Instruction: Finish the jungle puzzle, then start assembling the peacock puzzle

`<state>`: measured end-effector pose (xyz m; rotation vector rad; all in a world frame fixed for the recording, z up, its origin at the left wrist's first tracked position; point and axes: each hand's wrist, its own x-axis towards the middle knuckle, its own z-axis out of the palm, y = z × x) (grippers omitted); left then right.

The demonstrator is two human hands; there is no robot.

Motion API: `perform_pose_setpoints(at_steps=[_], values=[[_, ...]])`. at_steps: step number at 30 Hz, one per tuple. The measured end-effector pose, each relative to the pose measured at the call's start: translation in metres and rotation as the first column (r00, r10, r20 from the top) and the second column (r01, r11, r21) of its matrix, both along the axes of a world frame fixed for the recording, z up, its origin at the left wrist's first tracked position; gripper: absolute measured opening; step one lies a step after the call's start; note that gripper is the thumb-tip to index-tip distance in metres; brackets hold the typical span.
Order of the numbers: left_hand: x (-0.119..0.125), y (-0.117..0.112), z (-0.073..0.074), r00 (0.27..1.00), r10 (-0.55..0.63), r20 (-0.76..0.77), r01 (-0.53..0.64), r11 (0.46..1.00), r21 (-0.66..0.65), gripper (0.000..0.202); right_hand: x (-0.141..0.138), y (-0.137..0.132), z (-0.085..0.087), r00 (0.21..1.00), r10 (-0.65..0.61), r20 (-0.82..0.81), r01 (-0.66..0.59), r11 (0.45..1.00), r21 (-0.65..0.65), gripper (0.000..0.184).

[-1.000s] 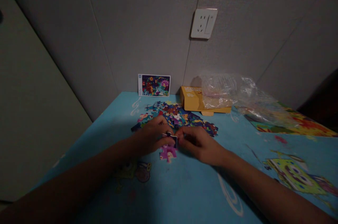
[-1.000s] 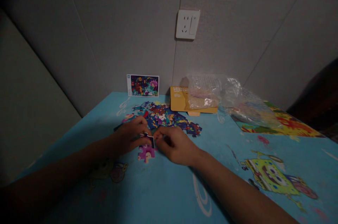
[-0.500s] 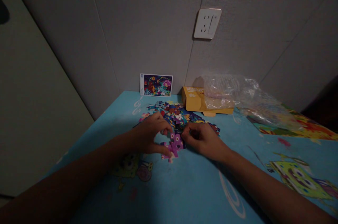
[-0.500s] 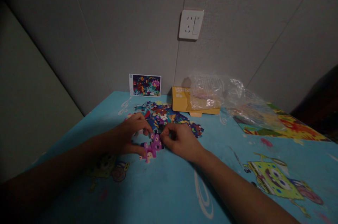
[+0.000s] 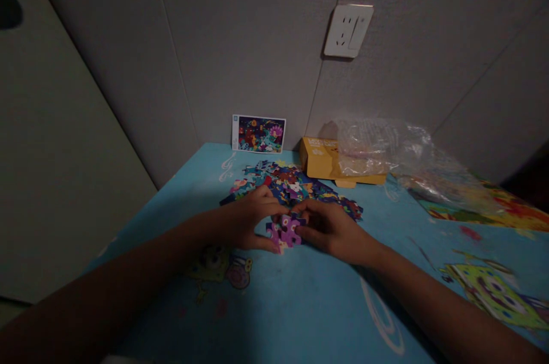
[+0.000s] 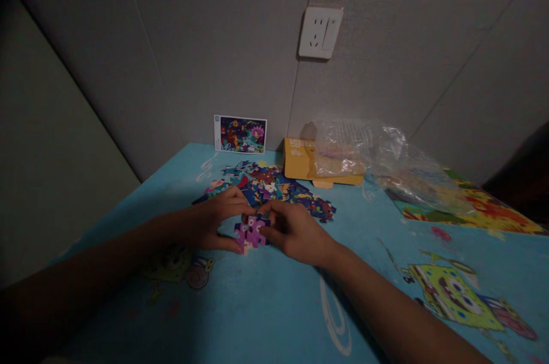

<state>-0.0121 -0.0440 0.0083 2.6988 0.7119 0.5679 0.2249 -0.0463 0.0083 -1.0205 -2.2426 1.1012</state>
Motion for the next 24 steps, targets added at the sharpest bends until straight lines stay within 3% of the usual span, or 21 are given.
perform_pose_setpoints(at_steps=[9,24], values=[[-0.001,0.002,-0.001,1.0,-0.017,0.003,0.018,0.999,-0.035,0.055,0.007,0.008,0.008,0.972,0.009,0.235,-0.025,0.998,0.064,0.021],[-0.001,0.001,-0.002,0.999,-0.024,-0.043,0.025,1.0,0.011,0.032,0.007,0.012,-0.002,0.982,-0.108,0.157,0.117,0.992,-0.054,0.025]])
